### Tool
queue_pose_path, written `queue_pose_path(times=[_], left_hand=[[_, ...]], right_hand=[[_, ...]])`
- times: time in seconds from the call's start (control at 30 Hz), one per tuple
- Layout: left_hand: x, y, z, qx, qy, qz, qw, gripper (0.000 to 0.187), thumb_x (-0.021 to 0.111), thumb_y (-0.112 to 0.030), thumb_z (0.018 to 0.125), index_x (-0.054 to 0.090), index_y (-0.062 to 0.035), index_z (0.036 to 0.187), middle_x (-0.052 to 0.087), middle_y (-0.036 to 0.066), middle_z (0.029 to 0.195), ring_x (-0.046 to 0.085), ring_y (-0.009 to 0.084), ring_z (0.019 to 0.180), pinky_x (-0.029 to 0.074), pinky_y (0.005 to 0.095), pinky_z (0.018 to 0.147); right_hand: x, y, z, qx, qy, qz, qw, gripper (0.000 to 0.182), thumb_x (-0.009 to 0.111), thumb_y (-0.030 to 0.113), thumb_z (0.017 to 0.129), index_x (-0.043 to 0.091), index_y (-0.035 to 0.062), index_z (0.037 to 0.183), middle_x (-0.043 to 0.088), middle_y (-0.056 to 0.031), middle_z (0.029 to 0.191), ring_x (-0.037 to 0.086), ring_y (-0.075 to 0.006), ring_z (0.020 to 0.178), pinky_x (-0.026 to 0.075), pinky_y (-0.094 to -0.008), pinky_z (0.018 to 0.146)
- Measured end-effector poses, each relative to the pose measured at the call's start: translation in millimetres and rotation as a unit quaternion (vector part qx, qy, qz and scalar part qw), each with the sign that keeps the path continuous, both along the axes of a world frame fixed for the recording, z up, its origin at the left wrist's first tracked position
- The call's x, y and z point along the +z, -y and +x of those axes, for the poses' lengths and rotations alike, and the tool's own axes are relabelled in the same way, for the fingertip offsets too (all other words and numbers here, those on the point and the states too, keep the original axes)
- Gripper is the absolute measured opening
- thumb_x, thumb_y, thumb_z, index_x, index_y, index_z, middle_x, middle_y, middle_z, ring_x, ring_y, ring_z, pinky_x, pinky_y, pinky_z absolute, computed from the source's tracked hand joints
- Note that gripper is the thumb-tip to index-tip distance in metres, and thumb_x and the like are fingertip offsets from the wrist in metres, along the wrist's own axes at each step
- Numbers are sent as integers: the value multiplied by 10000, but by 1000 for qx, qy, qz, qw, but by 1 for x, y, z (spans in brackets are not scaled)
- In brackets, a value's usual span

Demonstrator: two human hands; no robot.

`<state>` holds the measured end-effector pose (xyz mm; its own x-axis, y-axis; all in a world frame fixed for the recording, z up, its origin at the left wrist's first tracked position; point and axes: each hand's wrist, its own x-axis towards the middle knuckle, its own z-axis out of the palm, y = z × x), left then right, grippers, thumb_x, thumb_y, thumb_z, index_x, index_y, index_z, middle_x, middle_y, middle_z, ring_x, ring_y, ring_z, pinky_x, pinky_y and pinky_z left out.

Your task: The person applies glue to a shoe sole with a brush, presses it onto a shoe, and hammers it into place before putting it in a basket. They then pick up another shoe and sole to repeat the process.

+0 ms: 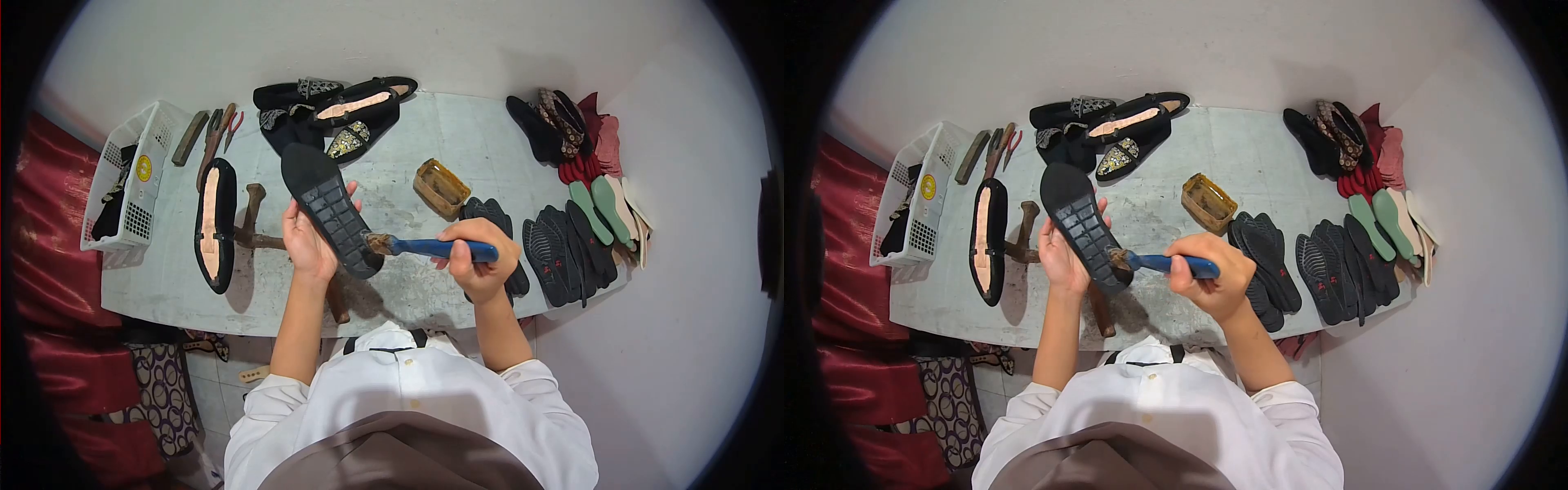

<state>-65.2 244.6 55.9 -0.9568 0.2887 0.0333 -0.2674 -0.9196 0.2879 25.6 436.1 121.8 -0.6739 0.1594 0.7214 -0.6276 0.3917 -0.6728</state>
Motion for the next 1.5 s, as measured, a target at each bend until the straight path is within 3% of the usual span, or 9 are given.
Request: queue_pose_path(times=[0.1, 0.23, 0.33, 0.43, 0.63, 0.83, 1.07, 1.37, 1.5], left_hand=[[-7, -2, -1, -24, -7, 82, 996, 572, 266, -450, 981, 387, -18, 1334, 472, 176, 1304, 421, 354, 1250, 483, 421, 949], [-5, -8, 3, -19, 1, 61, 998, 596, 259, -530, 959, 460, -81, 1296, 509, 133, 1272, 425, 345, 1247, 455, 455, 968], [0, -10, 7, -65, -81, 53, 993, 625, 254, -579, 940, 464, -107, 1293, 518, 115, 1263, 434, 338, 1241, 443, 469, 967], [0, -14, 8, -69, -59, 45, 995, 663, 247, -623, 920, 460, -116, 1290, 525, 106, 1259, 429, 335, 1246, 444, 476, 956], [4, -14, 10, -75, -60, 2, 995, 699, 243, -662, 897, 452, -117, 1281, 529, 194, 1230, 573, 271, 1068, 531, 380, 842], [-10, -15, 9, -49, -11, -62, 997, 713, 244, -672, 891, 468, -94, 1243, 559, 211, 1183, 649, 212, 845, 573, 298, 679], [-4, -19, 15, -25, 8, -90, 996, 696, 244, -655, 904, 483, -81, 1219, 573, 207, 1160, 642, 200, 825, 563, 296, 685], [-10, -15, 6, -1, -7, -111, 994, 699, 233, -651, 908, 501, -76, 1203, 598, 203, 1110, 639, 195, 798, 553, 281, 678], [-5, -16, 9, 1, 9, -104, 995, 702, 229, -651, 908, 499, -78, 1210, 601, 202, 1103, 639, 198, 797, 553, 286, 683]], right_hand=[[-4, -6, 2, -4, 8, -12, 1000, 74, 628, 39, 755, 628, -30, 781, 629, -90, 674, 601, -139, 531, 476, -236, 499], [-1, -4, 4, -5, 8, -5, 1000, 85, 627, 35, 760, 626, -37, 805, 633, -93, 683, 622, -146, 535, 486, -234, 509], [8, 8, 8, 15, 19, -4, 1000, 79, 634, 41, 763, 627, -31, 796, 633, -99, 684, 628, -153, 562, 491, -241, 512], [3, 20, 2, 0, -66, 80, 995, 76, 659, 64, 758, 632, 11, 807, 643, -79, 715, 640, -188, 607, 496, -255, 520], [2, 42, -3, -6, -118, 151, 981, 52, 630, 44, 760, 618, 13, 799, 647, -75, 719, 651, -196, 622, 520, -250, 546], [12, 35, 1, 43, -63, 211, 975, 61, 639, 16, 705, 606, 15, 757, 625, -71, 681, 613, -179, 553, 484, -247, 484], [0, 38, -9, 6, -141, 152, 978, 150, 692, 59, 701, 590, 9, 799, 608, -65, 720, 585, -187, 536, 474, -268, 468], [6, 31, 8, 38, -51, 205, 977, 53, 639, 37, 722, 618, 3, 757, 619, -83, 658, 609, -192, 541, 497, -252, 499], [3, 30, -4, 25, -99, 129, 986, 148, 688, 18, 671, 608, 20, 795, 630, -71, 737, 614, -197, 571, 481, -261, 494]])
